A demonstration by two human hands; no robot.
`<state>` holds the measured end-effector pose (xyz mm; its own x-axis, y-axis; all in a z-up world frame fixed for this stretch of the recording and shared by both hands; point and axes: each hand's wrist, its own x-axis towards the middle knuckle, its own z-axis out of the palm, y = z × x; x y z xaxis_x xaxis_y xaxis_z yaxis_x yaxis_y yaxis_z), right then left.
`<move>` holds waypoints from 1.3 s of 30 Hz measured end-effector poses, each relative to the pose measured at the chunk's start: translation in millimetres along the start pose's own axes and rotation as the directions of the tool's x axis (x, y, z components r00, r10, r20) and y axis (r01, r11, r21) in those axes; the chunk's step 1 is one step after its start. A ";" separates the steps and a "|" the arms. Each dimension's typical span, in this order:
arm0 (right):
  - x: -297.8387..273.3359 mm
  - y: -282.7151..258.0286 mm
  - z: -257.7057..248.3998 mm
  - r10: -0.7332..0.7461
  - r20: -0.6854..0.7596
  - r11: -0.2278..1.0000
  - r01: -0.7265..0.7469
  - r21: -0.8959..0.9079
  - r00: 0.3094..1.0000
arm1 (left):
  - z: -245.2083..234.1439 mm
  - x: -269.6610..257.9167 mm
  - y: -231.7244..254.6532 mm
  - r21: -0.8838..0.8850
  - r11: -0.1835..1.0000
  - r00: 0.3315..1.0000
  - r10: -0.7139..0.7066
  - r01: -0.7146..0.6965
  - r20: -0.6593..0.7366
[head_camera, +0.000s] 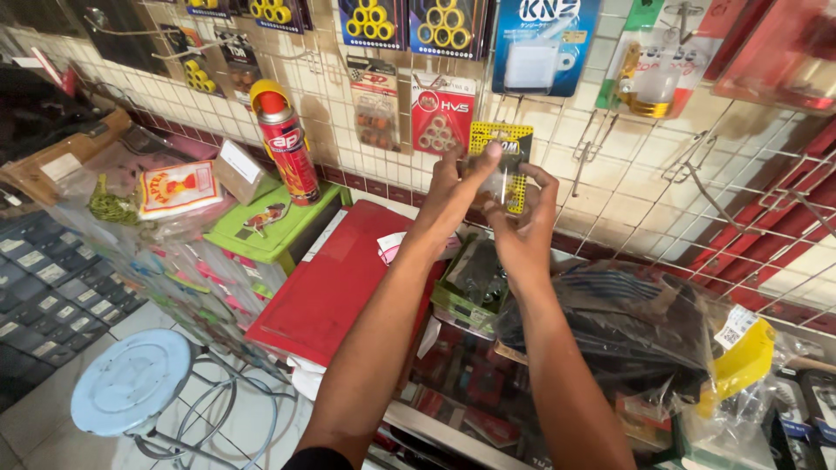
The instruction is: The person picks up packaged motorcycle parts from a display rack and places them on a glass counter, then handles a small box containing parts.
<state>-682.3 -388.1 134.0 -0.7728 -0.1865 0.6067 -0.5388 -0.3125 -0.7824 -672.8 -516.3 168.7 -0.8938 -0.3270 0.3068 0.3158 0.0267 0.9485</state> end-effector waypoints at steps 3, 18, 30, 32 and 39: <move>-7.3 -4.1 -1.0 0.045 -0.040 0.998 -0.044 0.044 0.998 | -0.7 -5.6 4.1 -0.032 0.999 0.998 0.025 -0.023 0.066; -40.3 -45.9 -1.6 0.035 0.039 0.985 -0.041 0.169 0.999 | 4.5 -24.9 35.8 -0.256 0.961 0.994 0.106 -0.100 0.008; -52.9 -60.1 -1.2 -0.006 0.047 0.977 -0.004 0.215 0.999 | 7.0 -26.6 41.0 -0.223 0.960 0.986 0.165 -0.168 -0.035; -54.1 -61.4 -1.0 -0.021 0.051 0.978 0.010 0.209 0.998 | 4.5 -31.6 43.1 -0.234 0.955 0.983 0.184 -0.185 -0.027; -78.3 -54.4 -5.7 0.015 0.099 0.973 -0.037 0.226 0.995 | -9.1 -85.3 22.5 -0.262 0.963 0.993 0.031 -0.060 -0.112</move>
<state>-594.5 -351.2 128.3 -0.7434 -0.2825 0.6062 -0.4204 -0.5076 -0.7521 -586.6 -496.5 163.2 -0.8422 -0.4297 0.3256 0.4410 -0.2018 0.8745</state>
